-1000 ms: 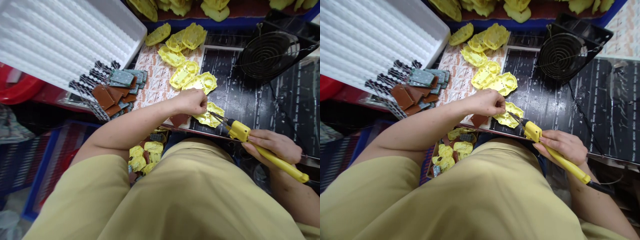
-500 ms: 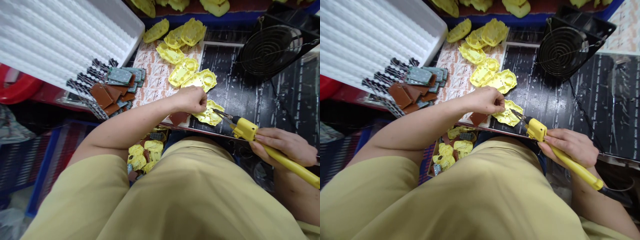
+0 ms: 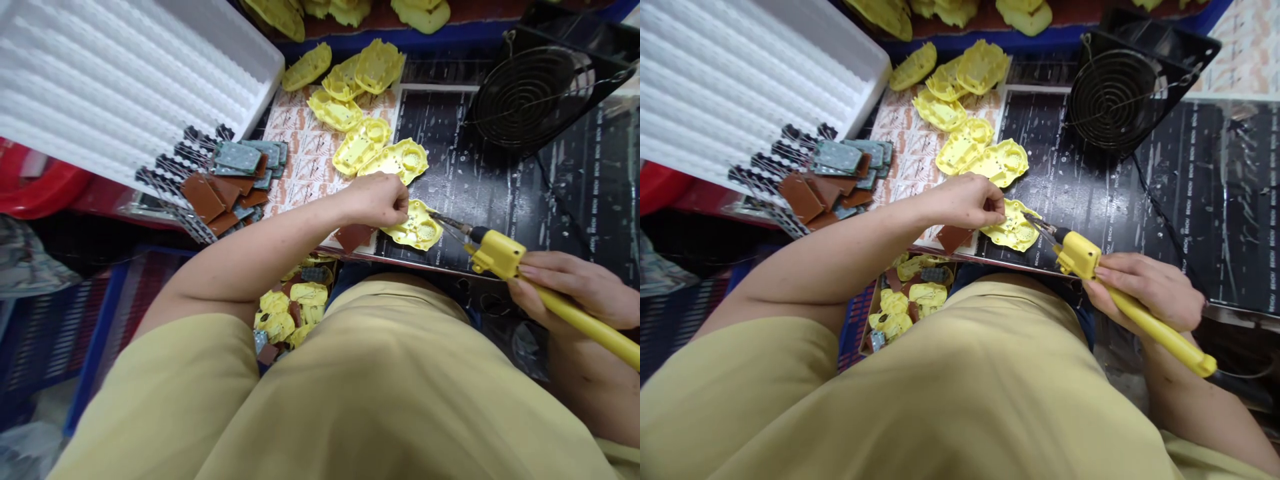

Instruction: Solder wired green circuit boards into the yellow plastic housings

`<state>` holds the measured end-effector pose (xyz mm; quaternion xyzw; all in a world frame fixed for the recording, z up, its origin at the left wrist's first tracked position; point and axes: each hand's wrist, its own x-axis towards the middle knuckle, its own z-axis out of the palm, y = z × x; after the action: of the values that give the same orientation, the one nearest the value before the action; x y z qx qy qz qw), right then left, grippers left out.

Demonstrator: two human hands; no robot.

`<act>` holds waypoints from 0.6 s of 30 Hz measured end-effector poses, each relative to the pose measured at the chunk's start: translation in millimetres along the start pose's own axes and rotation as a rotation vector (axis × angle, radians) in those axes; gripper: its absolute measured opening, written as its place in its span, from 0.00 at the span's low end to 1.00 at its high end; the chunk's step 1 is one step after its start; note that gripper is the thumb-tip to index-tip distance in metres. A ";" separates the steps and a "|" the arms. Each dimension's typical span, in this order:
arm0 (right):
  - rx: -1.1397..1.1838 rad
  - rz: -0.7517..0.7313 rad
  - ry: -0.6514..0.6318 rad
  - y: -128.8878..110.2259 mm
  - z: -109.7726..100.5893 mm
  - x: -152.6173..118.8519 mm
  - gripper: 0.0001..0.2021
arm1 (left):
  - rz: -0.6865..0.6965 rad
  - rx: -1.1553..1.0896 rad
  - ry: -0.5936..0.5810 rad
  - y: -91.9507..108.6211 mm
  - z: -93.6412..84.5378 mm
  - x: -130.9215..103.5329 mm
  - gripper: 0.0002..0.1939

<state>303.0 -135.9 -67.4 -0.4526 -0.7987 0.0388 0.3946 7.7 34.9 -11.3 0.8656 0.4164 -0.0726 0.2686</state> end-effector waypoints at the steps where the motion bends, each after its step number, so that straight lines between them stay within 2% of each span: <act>1: 0.013 -0.024 0.042 -3.1 3.1 1.6 0.05 | -0.008 -0.003 -0.007 0.3 -0.2 -0.1 0.06; 2: 0.023 -0.062 0.081 -6.5 6.6 3.5 0.04 | -0.017 -0.003 -0.014 0.8 -0.6 -0.2 0.06; 3: 0.022 -0.097 0.120 -9.8 9.8 5.3 0.06 | -0.024 -0.003 -0.020 1.6 -1.0 -0.4 0.06; 5: -0.037 -0.070 0.172 -14.8 14.1 6.6 0.13 | -0.041 -0.002 -0.029 3.0 -1.9 -0.7 0.06; 7: -0.078 -0.051 0.152 -16.6 15.0 4.1 0.19 | -0.050 0.005 -0.033 3.6 -2.6 -0.8 0.06; 12: -0.019 -0.061 0.109 -15.3 14.4 -3.7 0.23 | -0.005 0.036 -0.036 1.7 -3.3 0.8 0.07; 18: 0.087 -0.141 0.088 -19.3 22.1 13.6 0.22 | -0.090 0.051 -0.096 11.6 -7.8 1.3 0.08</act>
<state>271.2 -130.4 -66.4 -0.3788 -0.8080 0.0257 0.4505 16.6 34.0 -0.5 0.8480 0.4397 -0.1368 0.2625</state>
